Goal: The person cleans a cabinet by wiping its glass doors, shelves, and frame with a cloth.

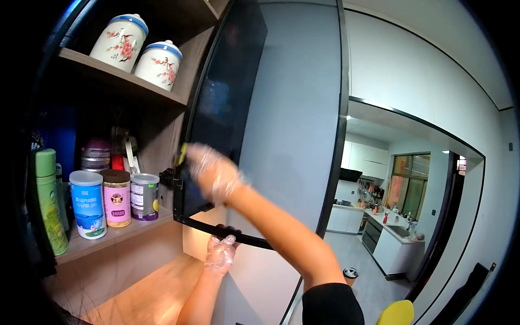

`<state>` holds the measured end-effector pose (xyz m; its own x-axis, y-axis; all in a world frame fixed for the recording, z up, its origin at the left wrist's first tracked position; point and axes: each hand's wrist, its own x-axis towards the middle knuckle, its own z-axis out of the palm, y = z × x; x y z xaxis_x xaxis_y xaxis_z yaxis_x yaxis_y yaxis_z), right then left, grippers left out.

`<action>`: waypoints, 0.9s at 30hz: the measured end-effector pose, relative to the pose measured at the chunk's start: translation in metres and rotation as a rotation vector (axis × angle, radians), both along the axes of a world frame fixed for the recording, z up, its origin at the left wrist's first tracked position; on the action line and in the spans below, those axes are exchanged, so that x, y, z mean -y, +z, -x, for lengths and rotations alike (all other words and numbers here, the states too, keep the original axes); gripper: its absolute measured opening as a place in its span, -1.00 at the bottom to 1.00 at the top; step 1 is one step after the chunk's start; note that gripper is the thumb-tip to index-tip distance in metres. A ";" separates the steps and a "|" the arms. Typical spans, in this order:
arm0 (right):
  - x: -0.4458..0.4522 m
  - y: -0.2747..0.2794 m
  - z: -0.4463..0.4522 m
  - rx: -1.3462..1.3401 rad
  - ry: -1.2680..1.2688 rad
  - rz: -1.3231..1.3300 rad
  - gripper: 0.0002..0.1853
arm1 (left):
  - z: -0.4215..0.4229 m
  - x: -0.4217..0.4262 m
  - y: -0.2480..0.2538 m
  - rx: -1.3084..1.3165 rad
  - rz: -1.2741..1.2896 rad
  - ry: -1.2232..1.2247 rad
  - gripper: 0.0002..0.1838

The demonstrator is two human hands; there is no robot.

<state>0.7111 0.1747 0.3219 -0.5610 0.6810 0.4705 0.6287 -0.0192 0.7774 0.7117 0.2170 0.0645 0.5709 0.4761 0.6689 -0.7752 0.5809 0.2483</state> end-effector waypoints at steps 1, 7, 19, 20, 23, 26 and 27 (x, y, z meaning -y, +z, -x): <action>-0.009 -0.038 -0.005 -0.071 0.077 0.067 -0.57 | 0.001 0.001 -0.006 0.003 -0.014 0.012 -0.46; 0.068 -0.059 -0.013 0.039 -0.003 0.468 -0.51 | 0.011 0.012 0.005 -0.049 0.031 0.043 -0.37; 0.135 0.223 -0.069 -0.116 -0.148 -1.020 -0.72 | 0.005 0.008 0.005 -0.038 0.013 0.010 -0.52; 0.108 0.233 -0.075 -0.184 -0.145 -1.118 -0.75 | -0.001 0.006 0.001 -0.050 -0.030 0.081 -0.52; 0.040 0.207 -0.027 -0.142 -0.092 -0.961 -0.74 | -0.008 0.006 0.000 -0.085 -0.016 0.133 -0.52; -0.010 0.150 -0.006 -0.026 0.052 -0.532 -0.64 | 0.004 0.015 0.005 0.000 0.030 0.087 -0.53; -0.008 0.120 0.003 -0.002 0.094 -0.379 -0.64 | 0.007 0.016 0.006 0.020 0.055 0.066 -0.53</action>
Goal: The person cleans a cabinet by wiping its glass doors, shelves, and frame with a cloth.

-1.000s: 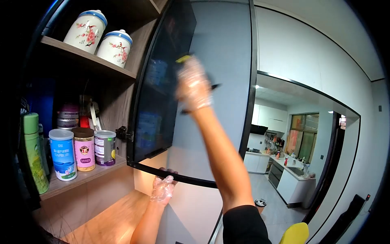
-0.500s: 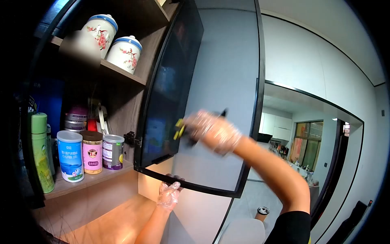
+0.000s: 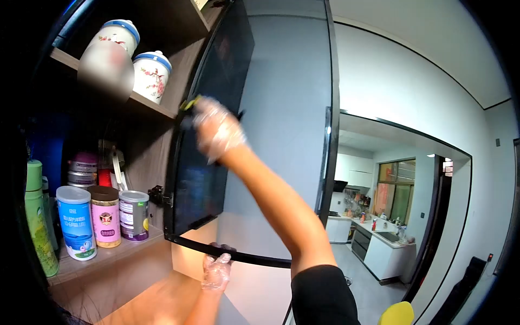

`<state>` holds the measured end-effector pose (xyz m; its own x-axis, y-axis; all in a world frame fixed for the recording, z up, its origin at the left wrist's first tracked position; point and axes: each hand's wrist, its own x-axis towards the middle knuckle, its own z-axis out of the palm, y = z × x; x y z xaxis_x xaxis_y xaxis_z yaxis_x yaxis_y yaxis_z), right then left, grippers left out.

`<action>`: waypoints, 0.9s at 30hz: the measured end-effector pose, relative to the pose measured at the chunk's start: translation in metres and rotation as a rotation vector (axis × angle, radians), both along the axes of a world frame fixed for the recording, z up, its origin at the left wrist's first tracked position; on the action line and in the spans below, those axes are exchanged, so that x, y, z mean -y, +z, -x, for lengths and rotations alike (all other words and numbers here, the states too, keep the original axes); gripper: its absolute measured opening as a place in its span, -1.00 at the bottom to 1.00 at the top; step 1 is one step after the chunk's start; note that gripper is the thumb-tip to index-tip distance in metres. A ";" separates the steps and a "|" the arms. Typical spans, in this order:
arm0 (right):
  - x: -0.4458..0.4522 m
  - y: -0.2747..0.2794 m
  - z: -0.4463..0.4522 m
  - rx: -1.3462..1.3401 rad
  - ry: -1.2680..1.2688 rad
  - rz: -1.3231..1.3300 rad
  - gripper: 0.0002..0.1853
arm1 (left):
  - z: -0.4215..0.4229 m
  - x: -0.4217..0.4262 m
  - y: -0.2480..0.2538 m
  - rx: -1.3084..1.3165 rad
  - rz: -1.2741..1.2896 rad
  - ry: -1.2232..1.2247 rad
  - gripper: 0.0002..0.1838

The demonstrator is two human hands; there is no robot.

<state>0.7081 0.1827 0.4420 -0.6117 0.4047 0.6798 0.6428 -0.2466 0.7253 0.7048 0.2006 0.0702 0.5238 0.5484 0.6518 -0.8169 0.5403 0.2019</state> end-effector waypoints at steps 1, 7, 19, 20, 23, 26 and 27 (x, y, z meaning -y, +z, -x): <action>-0.006 -0.025 0.000 0.057 -0.153 0.122 -0.63 | -0.003 -0.003 -0.004 -0.003 0.020 -0.015 -0.52; 0.069 -0.109 -0.014 0.038 -0.020 0.725 -0.53 | 0.007 -0.001 0.000 -0.049 -0.033 -0.014 -0.54; 0.126 0.119 -0.057 -0.462 -0.223 -0.798 -0.56 | -0.001 -0.006 -0.003 -0.107 -0.035 -0.017 -0.57; 0.106 0.131 -0.053 -0.483 -0.159 -0.867 -0.59 | -0.004 -0.006 -0.002 -0.095 -0.050 -0.021 -0.57; 0.035 0.136 -0.015 -0.400 -0.176 -0.678 -0.65 | -0.006 -0.012 -0.004 -0.069 -0.072 -0.021 -0.59; -0.037 0.103 0.005 -0.201 -0.132 -0.436 -0.56 | -0.003 -0.009 -0.003 -0.060 -0.065 -0.028 -0.64; -0.045 0.087 0.016 -0.175 -0.123 -0.324 -0.56 | 0.002 -0.006 0.001 -0.082 -0.062 -0.001 -0.67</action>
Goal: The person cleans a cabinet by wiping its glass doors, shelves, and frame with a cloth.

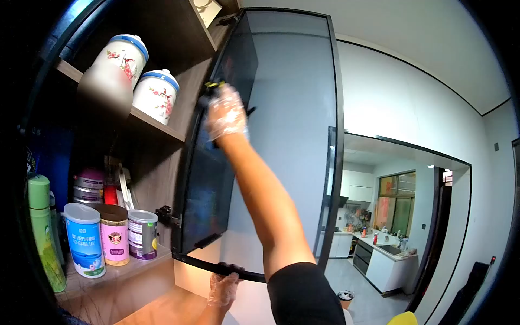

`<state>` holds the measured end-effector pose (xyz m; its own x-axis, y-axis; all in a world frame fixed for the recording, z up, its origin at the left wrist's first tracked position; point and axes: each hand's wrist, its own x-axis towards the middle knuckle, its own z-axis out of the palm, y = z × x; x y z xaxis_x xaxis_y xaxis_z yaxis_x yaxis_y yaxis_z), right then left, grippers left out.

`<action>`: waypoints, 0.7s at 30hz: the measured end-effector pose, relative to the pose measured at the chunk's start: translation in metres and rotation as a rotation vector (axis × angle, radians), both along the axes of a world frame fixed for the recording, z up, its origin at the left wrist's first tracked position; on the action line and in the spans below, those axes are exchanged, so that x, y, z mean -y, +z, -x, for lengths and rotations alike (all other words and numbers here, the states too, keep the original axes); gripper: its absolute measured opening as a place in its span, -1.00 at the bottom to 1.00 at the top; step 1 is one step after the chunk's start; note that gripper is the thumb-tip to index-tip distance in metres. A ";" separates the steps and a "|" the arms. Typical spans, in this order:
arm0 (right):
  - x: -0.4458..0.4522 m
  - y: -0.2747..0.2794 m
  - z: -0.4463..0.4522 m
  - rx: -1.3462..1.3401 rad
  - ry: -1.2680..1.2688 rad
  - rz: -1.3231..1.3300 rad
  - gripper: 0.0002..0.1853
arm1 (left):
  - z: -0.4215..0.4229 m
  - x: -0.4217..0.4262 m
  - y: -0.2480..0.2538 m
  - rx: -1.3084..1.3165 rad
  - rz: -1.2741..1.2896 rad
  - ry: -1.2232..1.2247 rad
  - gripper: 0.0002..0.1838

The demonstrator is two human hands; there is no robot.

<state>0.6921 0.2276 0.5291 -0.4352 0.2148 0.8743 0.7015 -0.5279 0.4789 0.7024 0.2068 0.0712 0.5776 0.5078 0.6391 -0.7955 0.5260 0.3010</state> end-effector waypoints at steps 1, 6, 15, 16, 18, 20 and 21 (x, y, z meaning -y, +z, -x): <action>-0.010 -0.017 0.004 -0.006 0.080 0.065 -0.56 | 0.003 0.000 -0.005 -0.024 0.014 0.034 -0.65; 0.055 -0.069 -0.009 0.176 -0.064 0.496 -0.56 | -0.005 0.004 -0.009 0.024 0.060 0.046 -0.53; 0.225 -0.007 -0.053 0.064 -0.254 -0.100 -0.62 | 0.003 -0.002 -0.005 -0.052 0.026 0.024 -0.57; 0.231 0.008 -0.052 -0.074 -0.384 -0.249 -0.62 | 0.002 -0.002 -0.005 -0.058 0.020 0.032 -0.57; 0.220 0.024 -0.085 0.007 -0.332 -0.526 -0.60 | 0.001 -0.007 -0.006 -0.067 0.007 0.054 -0.57; 0.204 0.032 -0.098 -0.016 -0.264 -0.551 -0.63 | -0.004 -0.009 -0.009 -0.012 -0.042 0.096 -0.56; 0.199 0.027 -0.095 0.000 -0.223 -0.560 -0.67 | -0.007 -0.008 -0.009 0.020 -0.059 0.115 -0.55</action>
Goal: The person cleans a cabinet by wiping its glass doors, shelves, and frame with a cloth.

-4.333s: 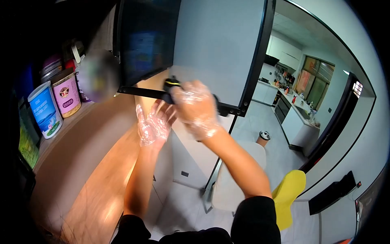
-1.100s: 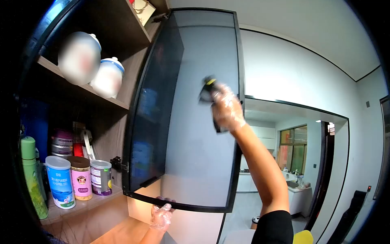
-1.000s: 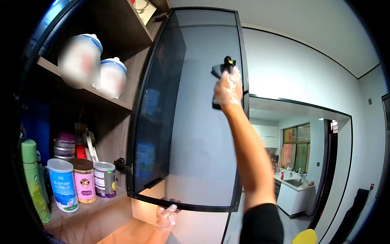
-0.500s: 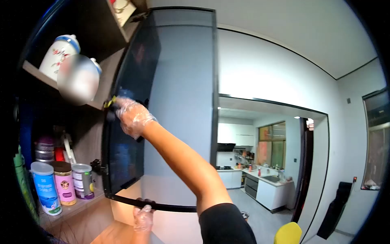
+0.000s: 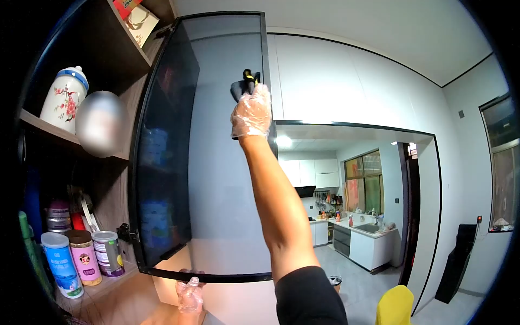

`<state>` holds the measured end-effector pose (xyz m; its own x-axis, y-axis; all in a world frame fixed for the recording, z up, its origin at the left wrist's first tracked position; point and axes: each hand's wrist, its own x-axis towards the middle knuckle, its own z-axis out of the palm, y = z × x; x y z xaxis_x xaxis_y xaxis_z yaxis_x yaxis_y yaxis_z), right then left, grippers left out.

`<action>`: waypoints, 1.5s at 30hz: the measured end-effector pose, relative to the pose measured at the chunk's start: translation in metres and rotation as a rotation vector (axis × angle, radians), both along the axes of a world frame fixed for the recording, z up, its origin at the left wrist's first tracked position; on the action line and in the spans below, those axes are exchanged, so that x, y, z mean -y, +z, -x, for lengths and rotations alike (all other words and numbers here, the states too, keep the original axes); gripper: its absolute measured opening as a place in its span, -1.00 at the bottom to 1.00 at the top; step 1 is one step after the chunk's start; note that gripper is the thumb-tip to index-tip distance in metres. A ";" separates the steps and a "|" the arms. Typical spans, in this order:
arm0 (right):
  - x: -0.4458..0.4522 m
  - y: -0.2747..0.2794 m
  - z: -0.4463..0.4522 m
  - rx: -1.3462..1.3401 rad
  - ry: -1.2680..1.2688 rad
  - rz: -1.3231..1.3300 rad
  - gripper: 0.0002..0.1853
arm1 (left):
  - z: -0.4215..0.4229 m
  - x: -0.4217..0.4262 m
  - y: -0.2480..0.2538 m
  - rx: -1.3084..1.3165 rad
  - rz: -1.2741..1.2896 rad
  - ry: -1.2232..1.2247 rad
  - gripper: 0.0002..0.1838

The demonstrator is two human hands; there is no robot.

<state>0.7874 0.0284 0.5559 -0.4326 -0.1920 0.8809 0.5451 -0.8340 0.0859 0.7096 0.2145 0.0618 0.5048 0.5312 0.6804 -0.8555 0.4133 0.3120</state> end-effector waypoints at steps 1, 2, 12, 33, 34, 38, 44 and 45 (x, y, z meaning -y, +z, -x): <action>-0.002 -0.004 0.003 -0.007 0.042 0.005 -0.67 | -0.002 0.002 0.000 0.008 0.018 0.013 -0.55; -0.007 -0.009 0.005 -0.015 0.089 0.014 -0.68 | -0.003 0.004 0.000 0.016 0.038 0.030 -0.54; -0.057 -0.172 0.060 0.123 0.191 1.390 -0.74 | 0.000 0.011 0.002 0.080 0.075 0.085 -0.43; 0.205 -0.521 0.037 -0.380 1.645 1.201 -0.51 | 0.112 0.040 0.013 -0.120 0.252 0.001 -0.65; 0.207 -0.538 0.035 -0.482 1.674 1.168 -0.53 | 0.122 0.055 0.010 0.055 0.147 -0.305 -0.65; 0.210 -0.585 0.034 -0.776 1.717 1.036 -0.55 | 0.152 0.118 0.006 0.135 0.249 0.253 -0.69; 0.193 -0.638 0.045 -0.909 1.769 0.656 -0.55 | 0.173 0.257 0.025 -0.299 -0.055 0.565 -0.64; 0.193 -0.643 0.045 -0.936 1.747 0.689 -0.54 | 0.175 0.278 0.030 -0.328 -0.194 0.632 -0.69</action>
